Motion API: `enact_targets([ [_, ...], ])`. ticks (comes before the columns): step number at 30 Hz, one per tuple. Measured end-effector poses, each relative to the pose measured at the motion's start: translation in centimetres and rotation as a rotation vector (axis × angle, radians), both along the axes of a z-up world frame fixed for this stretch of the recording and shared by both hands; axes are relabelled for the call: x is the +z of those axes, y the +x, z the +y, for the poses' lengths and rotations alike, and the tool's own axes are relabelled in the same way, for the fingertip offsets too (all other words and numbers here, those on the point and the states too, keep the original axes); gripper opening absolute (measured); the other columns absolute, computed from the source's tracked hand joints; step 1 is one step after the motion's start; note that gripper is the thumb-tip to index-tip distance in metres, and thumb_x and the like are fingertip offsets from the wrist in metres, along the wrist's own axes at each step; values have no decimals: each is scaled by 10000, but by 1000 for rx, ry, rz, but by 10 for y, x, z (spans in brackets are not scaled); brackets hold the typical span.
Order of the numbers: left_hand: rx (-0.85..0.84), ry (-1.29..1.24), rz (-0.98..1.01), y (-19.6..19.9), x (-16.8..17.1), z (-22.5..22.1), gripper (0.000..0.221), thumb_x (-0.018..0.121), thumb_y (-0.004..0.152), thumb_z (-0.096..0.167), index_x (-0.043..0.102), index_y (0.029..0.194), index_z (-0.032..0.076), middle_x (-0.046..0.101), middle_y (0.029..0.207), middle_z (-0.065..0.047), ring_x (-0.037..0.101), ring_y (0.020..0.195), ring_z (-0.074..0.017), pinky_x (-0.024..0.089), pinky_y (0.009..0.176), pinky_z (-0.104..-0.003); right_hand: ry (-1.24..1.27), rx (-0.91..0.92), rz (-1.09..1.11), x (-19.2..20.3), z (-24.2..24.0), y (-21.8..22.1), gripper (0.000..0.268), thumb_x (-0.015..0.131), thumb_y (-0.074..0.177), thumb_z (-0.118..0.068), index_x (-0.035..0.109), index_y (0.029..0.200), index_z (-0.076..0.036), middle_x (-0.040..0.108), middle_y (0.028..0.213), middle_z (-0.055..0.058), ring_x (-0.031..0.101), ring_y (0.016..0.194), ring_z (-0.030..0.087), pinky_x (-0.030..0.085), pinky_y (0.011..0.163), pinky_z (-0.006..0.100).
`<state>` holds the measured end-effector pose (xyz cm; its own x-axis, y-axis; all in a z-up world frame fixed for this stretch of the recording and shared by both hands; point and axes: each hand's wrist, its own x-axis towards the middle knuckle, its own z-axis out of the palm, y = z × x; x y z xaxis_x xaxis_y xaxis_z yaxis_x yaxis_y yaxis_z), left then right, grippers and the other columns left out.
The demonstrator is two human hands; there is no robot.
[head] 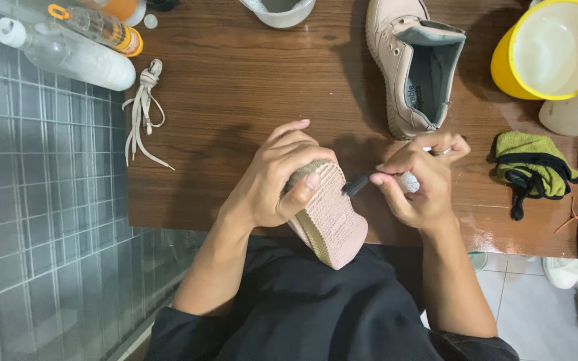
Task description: Scrubbing and cleaning the soles of a pair of shoes using a brush and a cloth on a workbench.
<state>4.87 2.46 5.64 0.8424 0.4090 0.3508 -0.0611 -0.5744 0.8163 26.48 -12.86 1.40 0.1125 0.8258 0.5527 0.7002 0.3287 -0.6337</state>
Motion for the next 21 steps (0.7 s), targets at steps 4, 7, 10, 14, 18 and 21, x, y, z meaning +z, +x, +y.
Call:
enact_targets([
  [4,17,2,5,2,4,-1,515,374,1005,392,699,1121,9,714,928,-157,679,962,-318,339,1175,-588,-21,13,4,9,-1,-9,200,732,963,-296,655,833,-166,638,768,2,518,869,296,165,1028,501],
  [7,7,-3,18,4,10,-5,528,372,999,395,702,1120,2,721,926,-167,685,960,-326,333,1180,-598,-75,32,44,27,2,2,174,724,963,-273,657,859,-151,631,771,11,511,836,296,235,940,470],
  [10,13,9,16,3,10,-9,529,374,994,401,707,1118,9,719,918,-161,682,956,-321,328,1185,-593,-108,55,45,34,4,-2,174,721,964,-277,663,867,-144,603,759,19,494,840,289,238,934,454],
  [14,-2,20,3,2,8,-11,518,391,989,401,709,1128,15,706,911,-149,671,949,-310,330,1183,-583,-220,64,4,31,0,16,198,718,965,-327,665,875,-159,592,767,20,501,878,270,218,932,469],
  [18,6,40,-14,3,12,-17,506,393,990,404,709,1114,29,702,912,-136,670,949,-303,337,1185,-578,-201,91,-25,43,4,5,202,714,941,-373,660,844,-204,555,746,-17,495,872,245,206,938,479],
  [21,10,71,-3,1,12,-18,487,403,994,411,704,1137,56,699,941,-108,668,976,-283,341,1190,-550,-199,138,-7,44,2,9,209,706,943,-360,655,816,-201,562,729,-21,498,839,236,200,927,462],
])
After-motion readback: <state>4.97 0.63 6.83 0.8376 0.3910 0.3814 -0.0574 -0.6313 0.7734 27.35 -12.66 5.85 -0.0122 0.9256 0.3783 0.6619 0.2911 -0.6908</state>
